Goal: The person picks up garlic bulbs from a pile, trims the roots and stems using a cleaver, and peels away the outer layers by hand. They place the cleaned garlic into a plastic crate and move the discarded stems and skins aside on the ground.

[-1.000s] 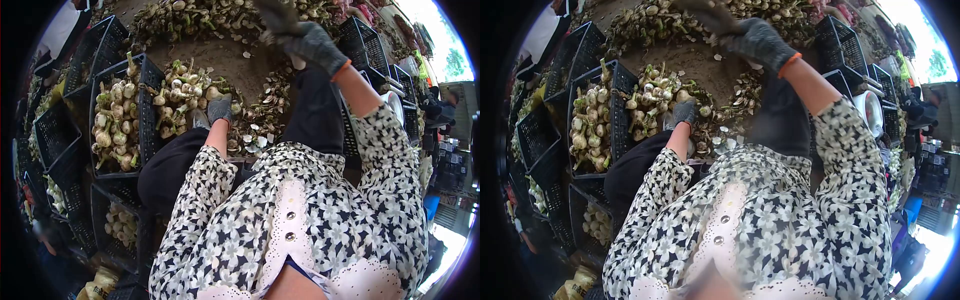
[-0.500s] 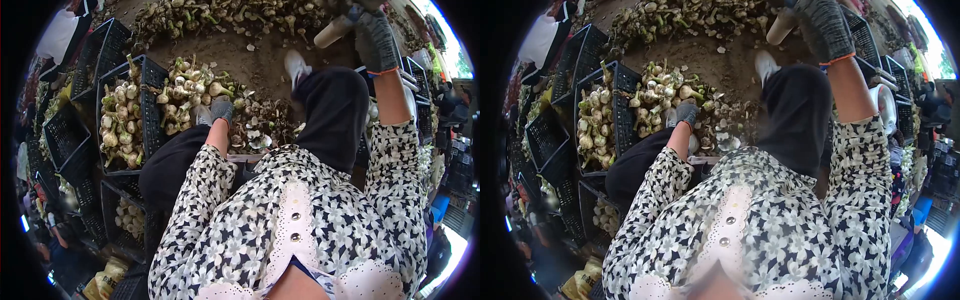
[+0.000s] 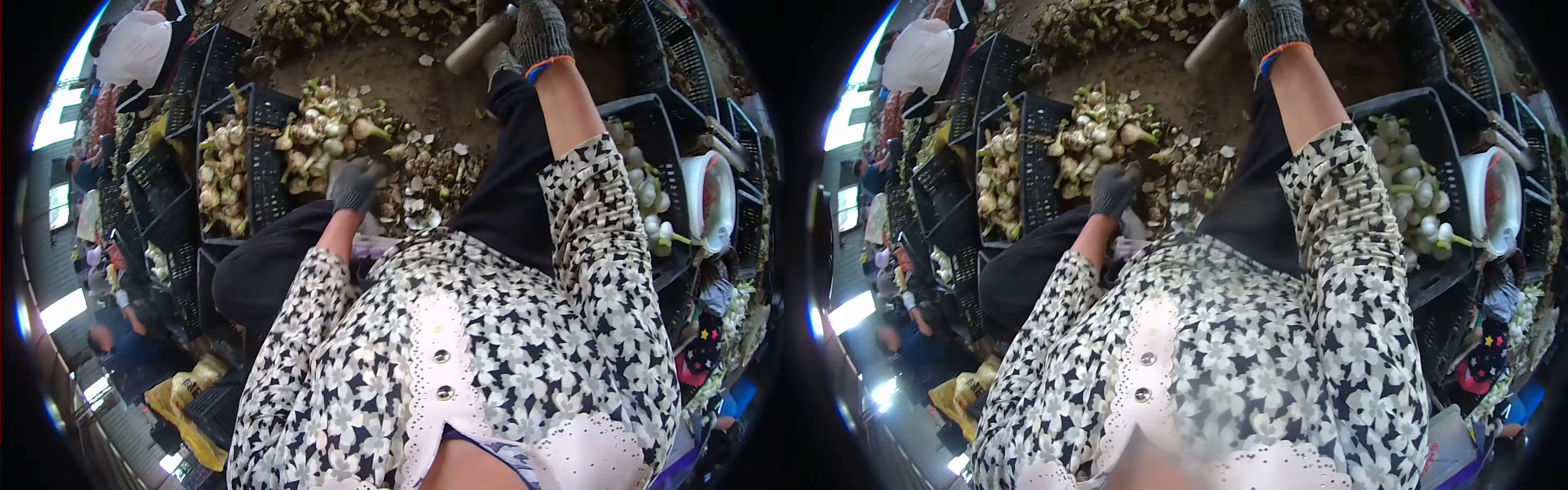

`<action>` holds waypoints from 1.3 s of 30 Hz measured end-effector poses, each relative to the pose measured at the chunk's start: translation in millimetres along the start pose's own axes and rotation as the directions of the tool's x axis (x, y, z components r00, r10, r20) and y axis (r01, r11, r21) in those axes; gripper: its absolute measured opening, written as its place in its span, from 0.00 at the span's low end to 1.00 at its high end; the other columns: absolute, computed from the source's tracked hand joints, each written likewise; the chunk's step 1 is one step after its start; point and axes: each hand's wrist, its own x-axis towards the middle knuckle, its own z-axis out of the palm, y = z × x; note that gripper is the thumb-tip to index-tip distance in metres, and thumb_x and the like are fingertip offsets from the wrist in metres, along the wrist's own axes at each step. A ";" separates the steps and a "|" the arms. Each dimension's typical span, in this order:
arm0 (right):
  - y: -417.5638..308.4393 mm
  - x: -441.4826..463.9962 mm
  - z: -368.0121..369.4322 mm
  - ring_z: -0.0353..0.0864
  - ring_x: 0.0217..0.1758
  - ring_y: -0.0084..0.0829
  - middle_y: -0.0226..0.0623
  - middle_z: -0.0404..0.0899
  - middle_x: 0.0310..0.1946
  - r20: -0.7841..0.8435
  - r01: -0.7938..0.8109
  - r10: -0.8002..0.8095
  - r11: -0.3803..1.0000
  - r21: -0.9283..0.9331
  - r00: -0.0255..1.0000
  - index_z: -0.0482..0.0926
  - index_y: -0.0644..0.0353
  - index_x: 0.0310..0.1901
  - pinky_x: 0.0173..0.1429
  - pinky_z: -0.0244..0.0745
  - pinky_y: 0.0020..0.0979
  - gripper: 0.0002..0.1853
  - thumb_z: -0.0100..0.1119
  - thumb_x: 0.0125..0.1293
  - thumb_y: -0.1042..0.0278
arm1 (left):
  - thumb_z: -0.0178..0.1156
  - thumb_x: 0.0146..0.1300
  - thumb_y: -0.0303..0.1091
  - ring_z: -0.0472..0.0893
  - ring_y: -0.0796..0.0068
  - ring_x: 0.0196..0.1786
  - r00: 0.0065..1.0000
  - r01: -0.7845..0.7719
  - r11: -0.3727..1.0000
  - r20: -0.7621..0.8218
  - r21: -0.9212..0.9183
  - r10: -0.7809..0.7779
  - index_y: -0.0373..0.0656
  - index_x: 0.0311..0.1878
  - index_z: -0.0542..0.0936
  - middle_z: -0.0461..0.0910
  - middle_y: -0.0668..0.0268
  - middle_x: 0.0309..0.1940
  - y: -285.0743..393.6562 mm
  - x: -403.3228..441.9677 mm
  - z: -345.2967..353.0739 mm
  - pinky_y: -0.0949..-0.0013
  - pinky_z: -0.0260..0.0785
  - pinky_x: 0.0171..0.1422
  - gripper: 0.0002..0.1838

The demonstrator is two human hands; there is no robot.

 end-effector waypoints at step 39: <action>66.9 40.2 14.1 0.75 0.27 0.25 0.33 0.76 0.28 0.224 0.055 -0.059 0.998 0.026 0.973 0.76 0.65 0.36 0.33 0.72 0.26 0.09 0.52 0.56 0.70 | 0.50 0.58 0.30 0.76 0.76 0.35 0.879 -0.175 0.941 -0.477 -0.291 0.016 0.36 0.34 0.77 0.78 0.64 0.29 -115.3 13.0 -238.2 0.76 0.68 0.39 0.09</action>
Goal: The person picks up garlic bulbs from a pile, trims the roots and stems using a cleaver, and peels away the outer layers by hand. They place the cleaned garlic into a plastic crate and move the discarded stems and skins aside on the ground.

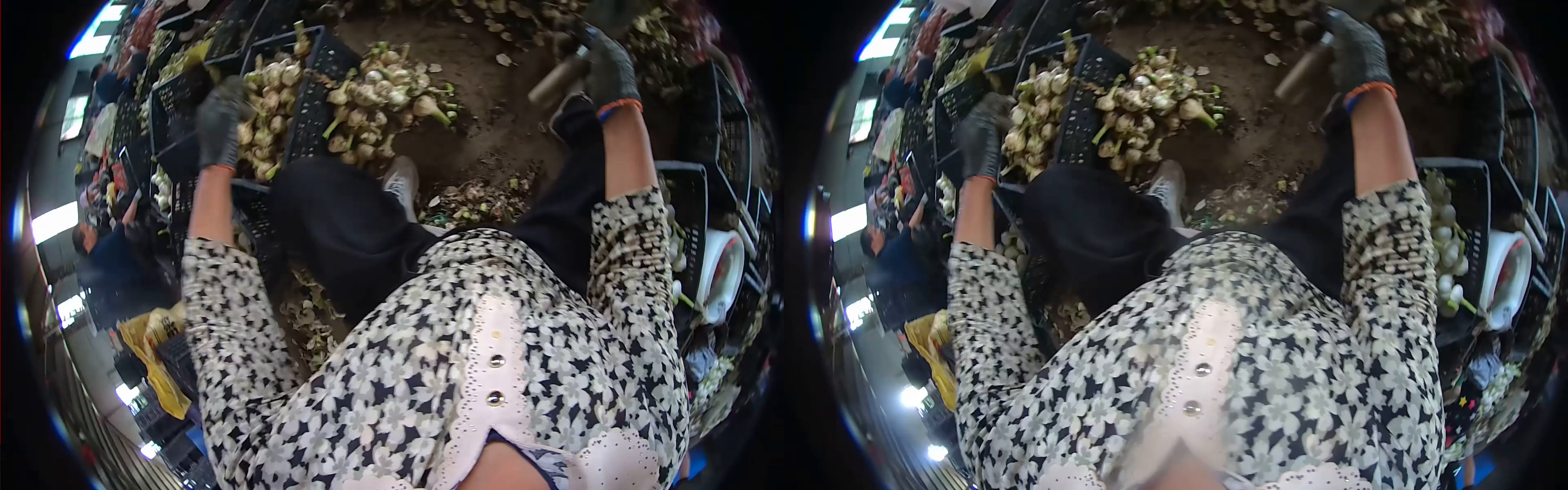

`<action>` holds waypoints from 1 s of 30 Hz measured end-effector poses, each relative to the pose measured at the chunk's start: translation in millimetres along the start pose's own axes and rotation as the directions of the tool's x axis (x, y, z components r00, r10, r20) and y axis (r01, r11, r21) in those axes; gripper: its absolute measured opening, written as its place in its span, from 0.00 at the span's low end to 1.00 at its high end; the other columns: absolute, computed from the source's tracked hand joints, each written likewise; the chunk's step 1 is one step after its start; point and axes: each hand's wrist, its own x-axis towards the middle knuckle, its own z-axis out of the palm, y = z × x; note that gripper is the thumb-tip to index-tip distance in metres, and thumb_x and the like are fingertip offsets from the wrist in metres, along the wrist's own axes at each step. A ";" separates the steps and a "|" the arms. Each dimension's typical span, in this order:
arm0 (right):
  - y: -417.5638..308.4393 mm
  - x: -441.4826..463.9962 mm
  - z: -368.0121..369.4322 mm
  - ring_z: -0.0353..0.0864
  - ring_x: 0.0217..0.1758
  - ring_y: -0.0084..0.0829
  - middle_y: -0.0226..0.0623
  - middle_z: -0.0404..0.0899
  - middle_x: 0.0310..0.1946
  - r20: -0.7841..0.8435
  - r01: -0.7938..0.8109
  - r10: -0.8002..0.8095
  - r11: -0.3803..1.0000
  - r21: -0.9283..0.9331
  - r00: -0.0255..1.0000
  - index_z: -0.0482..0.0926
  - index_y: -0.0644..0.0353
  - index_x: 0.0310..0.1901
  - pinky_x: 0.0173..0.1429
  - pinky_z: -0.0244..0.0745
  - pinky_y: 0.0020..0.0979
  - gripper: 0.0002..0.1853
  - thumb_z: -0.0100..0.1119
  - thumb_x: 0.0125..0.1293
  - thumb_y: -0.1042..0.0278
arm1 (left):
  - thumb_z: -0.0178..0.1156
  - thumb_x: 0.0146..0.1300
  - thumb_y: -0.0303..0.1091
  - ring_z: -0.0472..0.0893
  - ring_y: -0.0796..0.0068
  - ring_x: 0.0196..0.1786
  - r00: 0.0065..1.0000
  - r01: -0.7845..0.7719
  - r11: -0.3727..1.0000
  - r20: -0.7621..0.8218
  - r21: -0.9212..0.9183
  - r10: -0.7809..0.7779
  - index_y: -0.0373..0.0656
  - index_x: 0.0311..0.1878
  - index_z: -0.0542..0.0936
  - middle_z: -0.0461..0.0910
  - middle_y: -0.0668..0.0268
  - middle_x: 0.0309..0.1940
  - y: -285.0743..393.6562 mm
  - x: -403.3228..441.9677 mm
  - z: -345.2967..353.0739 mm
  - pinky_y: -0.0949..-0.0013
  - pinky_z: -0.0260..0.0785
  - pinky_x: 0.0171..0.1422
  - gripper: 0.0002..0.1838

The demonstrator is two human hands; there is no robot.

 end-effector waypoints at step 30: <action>42.1 -60.3 18.0 0.72 0.18 0.27 0.33 0.75 0.21 -0.490 -0.447 0.167 0.718 -0.534 0.855 0.75 0.56 0.31 0.22 0.68 0.26 0.06 0.59 0.50 0.70 | 0.48 0.52 0.50 0.49 0.58 0.64 0.810 -0.083 0.801 0.509 0.593 -0.293 0.54 0.61 0.57 0.52 0.59 0.61 -167.7 -304.1 101.2 0.55 0.38 0.65 0.32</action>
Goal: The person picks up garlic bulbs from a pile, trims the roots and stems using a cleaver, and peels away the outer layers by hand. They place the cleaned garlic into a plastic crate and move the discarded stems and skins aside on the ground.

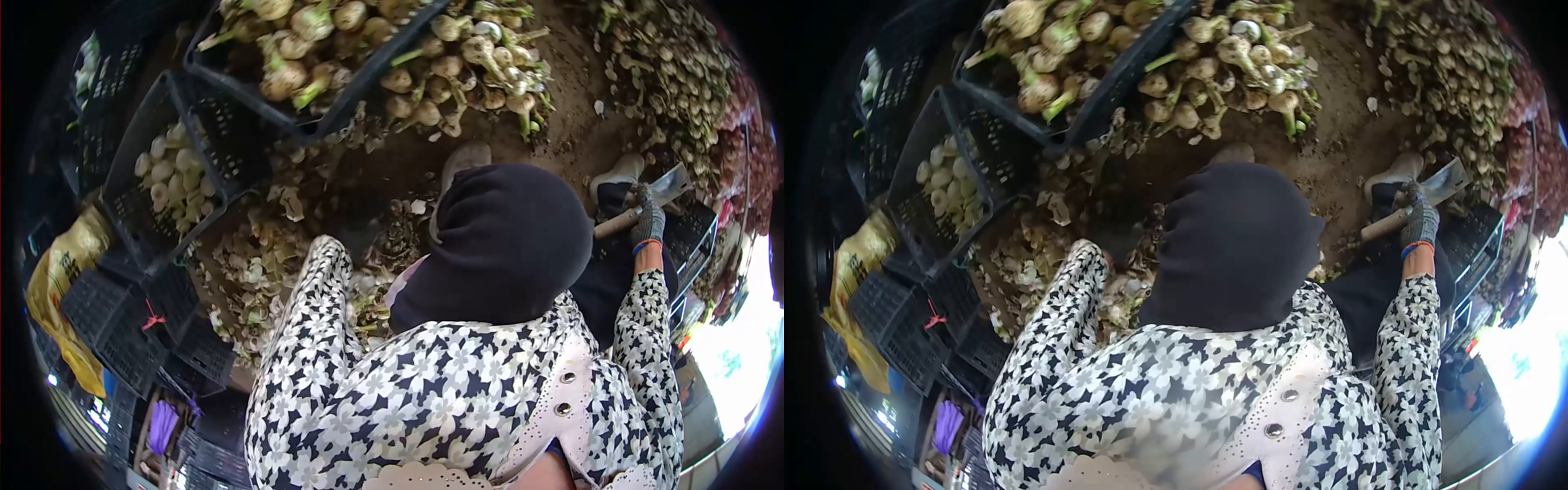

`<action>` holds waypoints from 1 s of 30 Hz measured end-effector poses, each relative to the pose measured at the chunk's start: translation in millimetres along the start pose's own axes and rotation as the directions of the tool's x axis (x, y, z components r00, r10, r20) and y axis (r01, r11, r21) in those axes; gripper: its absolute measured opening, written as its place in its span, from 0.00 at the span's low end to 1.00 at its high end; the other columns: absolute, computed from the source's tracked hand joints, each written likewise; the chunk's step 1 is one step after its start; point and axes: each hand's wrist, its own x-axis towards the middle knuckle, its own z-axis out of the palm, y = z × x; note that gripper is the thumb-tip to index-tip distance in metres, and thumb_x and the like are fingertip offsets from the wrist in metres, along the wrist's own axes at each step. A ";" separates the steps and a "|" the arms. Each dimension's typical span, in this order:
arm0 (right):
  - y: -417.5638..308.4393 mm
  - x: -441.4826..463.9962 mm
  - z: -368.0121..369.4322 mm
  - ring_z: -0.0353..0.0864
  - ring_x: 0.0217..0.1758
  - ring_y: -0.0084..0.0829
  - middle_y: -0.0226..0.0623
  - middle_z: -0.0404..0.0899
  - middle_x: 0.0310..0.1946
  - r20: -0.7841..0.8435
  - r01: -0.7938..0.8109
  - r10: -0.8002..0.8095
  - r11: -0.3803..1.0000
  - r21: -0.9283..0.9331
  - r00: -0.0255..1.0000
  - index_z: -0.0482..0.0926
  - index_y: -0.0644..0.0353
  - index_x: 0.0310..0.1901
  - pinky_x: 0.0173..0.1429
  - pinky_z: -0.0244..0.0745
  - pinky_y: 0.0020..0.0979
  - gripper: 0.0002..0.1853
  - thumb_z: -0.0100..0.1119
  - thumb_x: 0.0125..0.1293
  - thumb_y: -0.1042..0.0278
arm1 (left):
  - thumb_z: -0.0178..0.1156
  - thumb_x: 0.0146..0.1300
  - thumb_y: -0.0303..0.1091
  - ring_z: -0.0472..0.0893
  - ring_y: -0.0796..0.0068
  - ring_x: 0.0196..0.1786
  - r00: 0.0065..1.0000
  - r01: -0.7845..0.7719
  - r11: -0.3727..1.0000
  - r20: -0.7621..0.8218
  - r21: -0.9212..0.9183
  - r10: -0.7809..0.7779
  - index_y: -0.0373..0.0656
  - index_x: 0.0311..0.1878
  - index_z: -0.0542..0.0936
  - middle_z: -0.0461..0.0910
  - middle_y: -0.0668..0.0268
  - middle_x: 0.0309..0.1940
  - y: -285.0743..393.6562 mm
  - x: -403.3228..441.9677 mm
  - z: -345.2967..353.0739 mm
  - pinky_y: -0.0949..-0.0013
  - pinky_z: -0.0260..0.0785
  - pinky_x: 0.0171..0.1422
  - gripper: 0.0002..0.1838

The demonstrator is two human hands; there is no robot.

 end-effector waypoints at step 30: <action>32.2 -58.9 62.4 0.71 0.20 0.27 0.32 0.75 0.22 0.119 0.077 -0.019 0.856 -0.512 0.993 0.77 0.58 0.28 0.24 0.65 0.30 0.12 0.58 0.49 0.58 | 0.46 0.55 0.35 0.75 0.66 0.39 0.880 0.280 0.923 0.456 -0.264 -0.136 0.36 0.45 0.72 0.75 0.59 0.38 31.0 -134.5 47.4 0.69 0.69 0.38 0.18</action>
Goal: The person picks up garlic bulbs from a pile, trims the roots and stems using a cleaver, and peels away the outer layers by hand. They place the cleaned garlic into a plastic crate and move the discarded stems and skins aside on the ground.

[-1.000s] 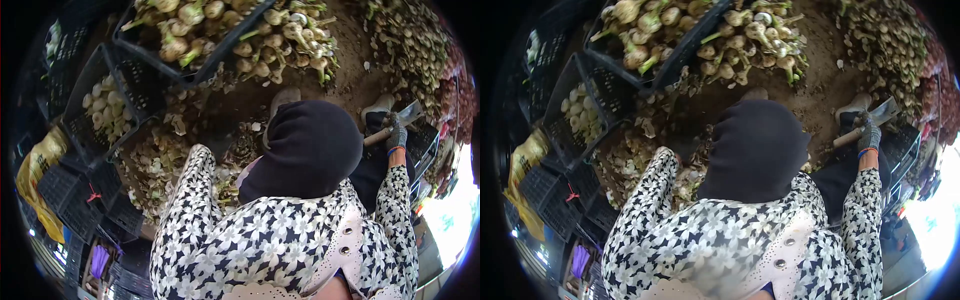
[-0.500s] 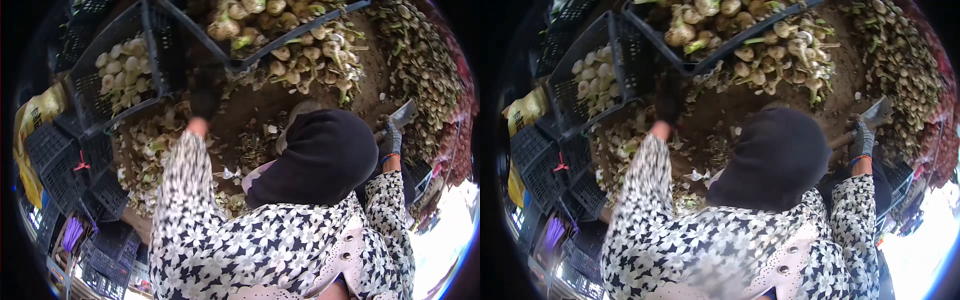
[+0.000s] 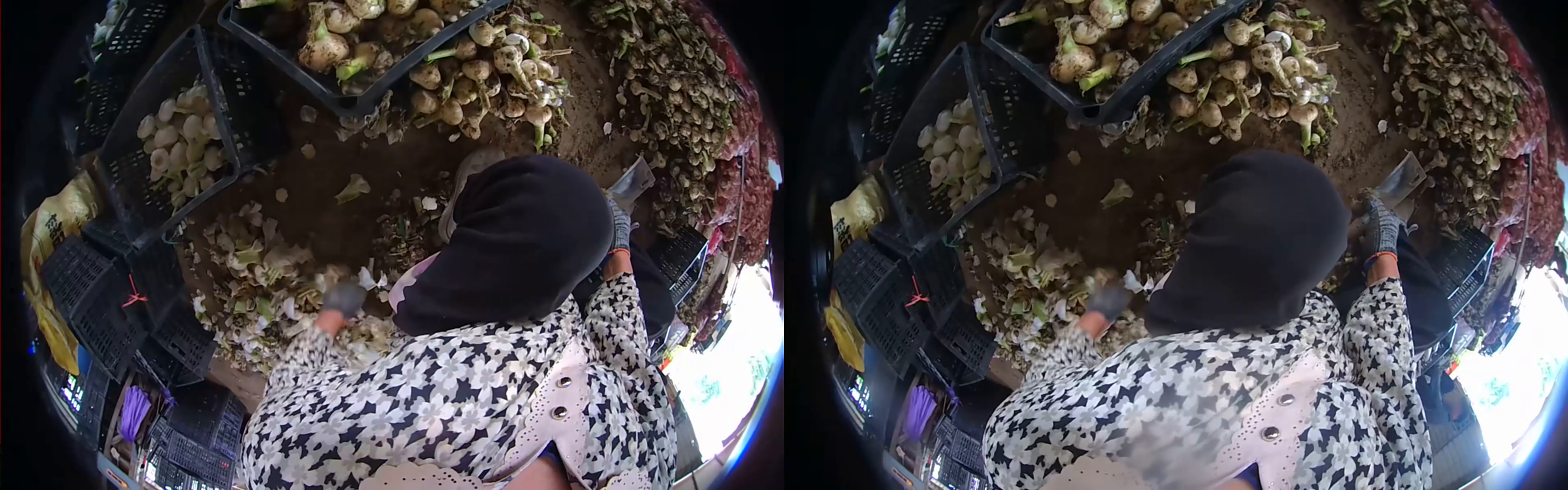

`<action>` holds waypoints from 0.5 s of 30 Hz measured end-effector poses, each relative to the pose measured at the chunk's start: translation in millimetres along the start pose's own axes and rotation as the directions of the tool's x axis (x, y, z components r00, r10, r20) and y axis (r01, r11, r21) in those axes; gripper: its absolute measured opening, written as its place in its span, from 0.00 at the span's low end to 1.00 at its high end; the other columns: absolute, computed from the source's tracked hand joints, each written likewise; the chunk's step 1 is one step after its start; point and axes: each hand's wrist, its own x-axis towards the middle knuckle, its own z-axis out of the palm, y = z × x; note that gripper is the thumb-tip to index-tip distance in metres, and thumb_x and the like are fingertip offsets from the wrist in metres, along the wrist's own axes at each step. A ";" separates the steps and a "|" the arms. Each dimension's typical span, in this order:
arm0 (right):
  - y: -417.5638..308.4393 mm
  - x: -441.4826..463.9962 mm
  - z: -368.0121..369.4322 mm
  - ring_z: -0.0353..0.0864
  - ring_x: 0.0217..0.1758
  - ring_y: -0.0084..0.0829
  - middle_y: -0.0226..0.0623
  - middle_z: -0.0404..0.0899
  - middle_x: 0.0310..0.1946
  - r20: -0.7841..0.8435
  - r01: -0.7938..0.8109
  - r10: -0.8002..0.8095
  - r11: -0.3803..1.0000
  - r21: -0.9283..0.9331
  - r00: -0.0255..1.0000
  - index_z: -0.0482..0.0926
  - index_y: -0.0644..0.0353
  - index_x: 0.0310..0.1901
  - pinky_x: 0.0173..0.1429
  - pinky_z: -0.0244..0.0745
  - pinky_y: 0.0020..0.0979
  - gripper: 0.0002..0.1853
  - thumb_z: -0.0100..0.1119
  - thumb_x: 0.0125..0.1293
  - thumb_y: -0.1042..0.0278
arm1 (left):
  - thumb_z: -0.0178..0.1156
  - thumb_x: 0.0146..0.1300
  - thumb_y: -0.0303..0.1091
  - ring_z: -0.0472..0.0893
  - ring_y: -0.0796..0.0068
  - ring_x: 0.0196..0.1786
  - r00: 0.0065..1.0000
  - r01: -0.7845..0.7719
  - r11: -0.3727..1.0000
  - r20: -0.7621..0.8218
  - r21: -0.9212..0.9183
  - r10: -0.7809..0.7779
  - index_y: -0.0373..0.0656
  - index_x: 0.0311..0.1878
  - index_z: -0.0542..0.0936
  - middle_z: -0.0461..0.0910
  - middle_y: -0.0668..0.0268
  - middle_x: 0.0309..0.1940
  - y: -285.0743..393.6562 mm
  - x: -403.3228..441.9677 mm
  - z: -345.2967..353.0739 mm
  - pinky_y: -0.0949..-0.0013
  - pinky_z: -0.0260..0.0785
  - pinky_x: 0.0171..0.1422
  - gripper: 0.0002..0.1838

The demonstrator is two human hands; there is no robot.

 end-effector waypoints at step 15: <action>3.9 -24.8 -42.1 0.67 0.14 0.21 0.29 0.72 0.18 0.258 -0.233 0.093 0.774 0.589 0.962 0.75 0.57 0.37 0.18 0.65 0.21 0.14 0.59 0.50 0.60 | 0.45 0.54 0.36 0.65 0.52 0.52 0.821 -0.268 0.861 -0.365 0.432 0.439 0.35 0.53 0.65 0.66 0.53 0.51 45.0 171.6 -113.5 0.59 0.56 0.55 0.23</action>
